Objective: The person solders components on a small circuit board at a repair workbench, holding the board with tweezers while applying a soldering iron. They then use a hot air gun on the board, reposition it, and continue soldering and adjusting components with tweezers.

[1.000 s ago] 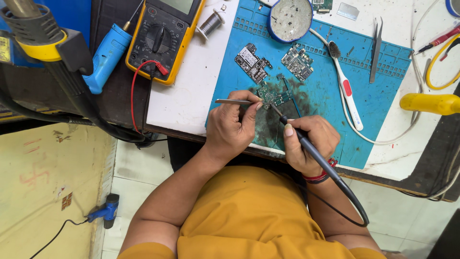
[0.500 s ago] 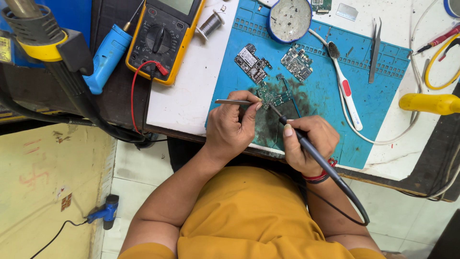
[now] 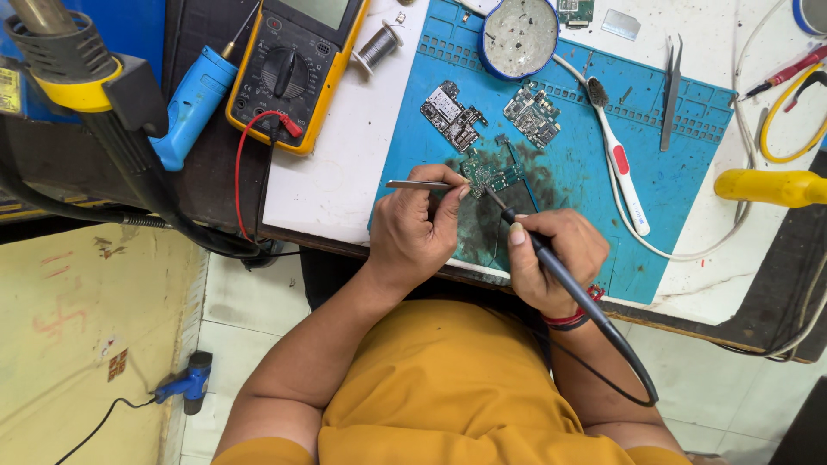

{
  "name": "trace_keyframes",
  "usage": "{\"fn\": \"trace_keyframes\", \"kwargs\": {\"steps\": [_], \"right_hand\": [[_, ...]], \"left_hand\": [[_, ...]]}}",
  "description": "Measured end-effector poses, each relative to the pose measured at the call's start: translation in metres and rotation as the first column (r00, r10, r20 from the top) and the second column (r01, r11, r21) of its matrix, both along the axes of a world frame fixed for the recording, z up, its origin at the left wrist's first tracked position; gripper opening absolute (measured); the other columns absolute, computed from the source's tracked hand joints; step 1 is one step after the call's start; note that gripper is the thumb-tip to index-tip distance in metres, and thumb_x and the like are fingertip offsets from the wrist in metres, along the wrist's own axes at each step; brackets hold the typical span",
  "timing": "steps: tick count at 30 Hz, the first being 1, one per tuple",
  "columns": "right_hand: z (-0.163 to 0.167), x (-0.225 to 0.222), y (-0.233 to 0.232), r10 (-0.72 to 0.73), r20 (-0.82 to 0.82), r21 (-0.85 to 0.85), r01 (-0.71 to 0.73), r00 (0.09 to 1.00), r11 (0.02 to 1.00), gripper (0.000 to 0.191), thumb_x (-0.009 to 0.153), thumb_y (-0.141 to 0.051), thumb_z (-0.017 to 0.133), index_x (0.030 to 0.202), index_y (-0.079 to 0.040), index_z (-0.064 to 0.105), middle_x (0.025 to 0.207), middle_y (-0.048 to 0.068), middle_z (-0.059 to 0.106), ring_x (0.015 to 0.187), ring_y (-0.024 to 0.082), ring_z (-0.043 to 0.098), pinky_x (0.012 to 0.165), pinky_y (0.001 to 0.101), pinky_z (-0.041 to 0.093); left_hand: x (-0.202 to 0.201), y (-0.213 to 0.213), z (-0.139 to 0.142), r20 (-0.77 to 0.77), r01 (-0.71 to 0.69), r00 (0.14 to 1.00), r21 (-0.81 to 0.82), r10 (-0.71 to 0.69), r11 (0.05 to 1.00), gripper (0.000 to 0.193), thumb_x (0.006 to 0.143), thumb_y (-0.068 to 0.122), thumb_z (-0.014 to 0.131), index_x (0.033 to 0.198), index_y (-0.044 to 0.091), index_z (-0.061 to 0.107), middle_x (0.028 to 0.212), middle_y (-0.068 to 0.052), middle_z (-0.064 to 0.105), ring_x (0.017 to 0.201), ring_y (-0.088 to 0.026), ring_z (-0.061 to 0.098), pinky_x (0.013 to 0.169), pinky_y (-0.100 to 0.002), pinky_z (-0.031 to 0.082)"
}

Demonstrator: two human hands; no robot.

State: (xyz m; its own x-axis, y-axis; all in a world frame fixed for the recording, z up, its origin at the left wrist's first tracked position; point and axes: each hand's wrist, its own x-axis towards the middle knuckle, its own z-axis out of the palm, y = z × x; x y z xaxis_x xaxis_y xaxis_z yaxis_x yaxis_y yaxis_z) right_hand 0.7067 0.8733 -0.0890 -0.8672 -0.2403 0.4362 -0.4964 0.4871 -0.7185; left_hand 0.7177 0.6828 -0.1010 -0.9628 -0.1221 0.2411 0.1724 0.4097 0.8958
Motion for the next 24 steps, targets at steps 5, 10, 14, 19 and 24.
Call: {"fn": "trace_keyframes", "kwargs": {"steps": [5,10,14,19,24], "right_hand": [[0.0010,-0.0002,-0.0002,0.004,0.007,0.002,-0.004,1.000,1.000,0.008,0.093,-0.003,0.072,0.093,0.000,0.064,0.081,0.013,0.067,0.069,0.027,0.064,0.061,0.0328,0.047],[0.0009,-0.0006,-0.0004,0.009,0.005,0.001,-0.009,1.000,1.000,0.008,0.094,-0.004,0.072,0.093,-0.001,0.064,0.082,0.013,0.068,0.069,0.027,0.065,0.062,0.0333,0.048],[0.0004,-0.0004,-0.0005,0.010,0.003,0.003,-0.010,1.000,1.000,0.009,0.094,-0.004,0.072,0.093,-0.001,0.064,0.082,0.013,0.068,0.070,0.027,0.065,0.063,0.0334,0.048],[0.0008,0.0000,-0.0003,0.010,0.010,0.005,-0.010,1.000,1.000,0.008,0.093,-0.005,0.072,0.092,-0.001,0.065,0.082,0.013,0.068,0.068,0.026,0.064,0.063,0.0343,0.047],[0.0010,0.0000,-0.0004,0.012,0.002,0.011,-0.012,1.000,1.000,0.008,0.092,-0.004,0.072,0.091,-0.001,0.065,0.080,0.013,0.068,0.067,0.027,0.064,0.064,0.0356,0.047]], "left_hand": [[-0.0001,0.0003,-0.0013,-0.018,-0.005,1.000,-0.017,0.005,1.000,0.012,0.104,0.010,0.067,0.108,0.005,0.057,0.087,-0.005,0.071,0.061,-0.014,0.069,0.055,-0.028,0.052],[0.0000,0.0001,-0.0030,-0.021,-0.002,1.000,-0.009,0.002,1.000,0.013,0.104,0.011,0.067,0.108,0.005,0.057,0.087,-0.004,0.071,0.062,-0.013,0.070,0.055,-0.027,0.053],[0.0009,-0.0001,-0.0034,-0.001,-0.003,1.000,-0.005,0.003,1.000,0.013,0.104,0.011,0.067,0.109,0.005,0.057,0.085,-0.004,0.071,0.063,-0.013,0.070,0.056,-0.027,0.054],[0.0011,0.0007,-0.0026,-0.011,-0.013,1.000,-0.017,0.013,1.000,0.013,0.104,0.011,0.067,0.108,0.005,0.057,0.086,-0.005,0.071,0.063,-0.013,0.070,0.056,-0.027,0.054],[0.0000,0.0006,-0.0011,0.001,-0.009,1.000,-0.005,0.009,1.000,0.012,0.104,0.010,0.067,0.108,0.005,0.057,0.085,-0.004,0.070,0.061,-0.013,0.069,0.055,-0.027,0.053]]}}
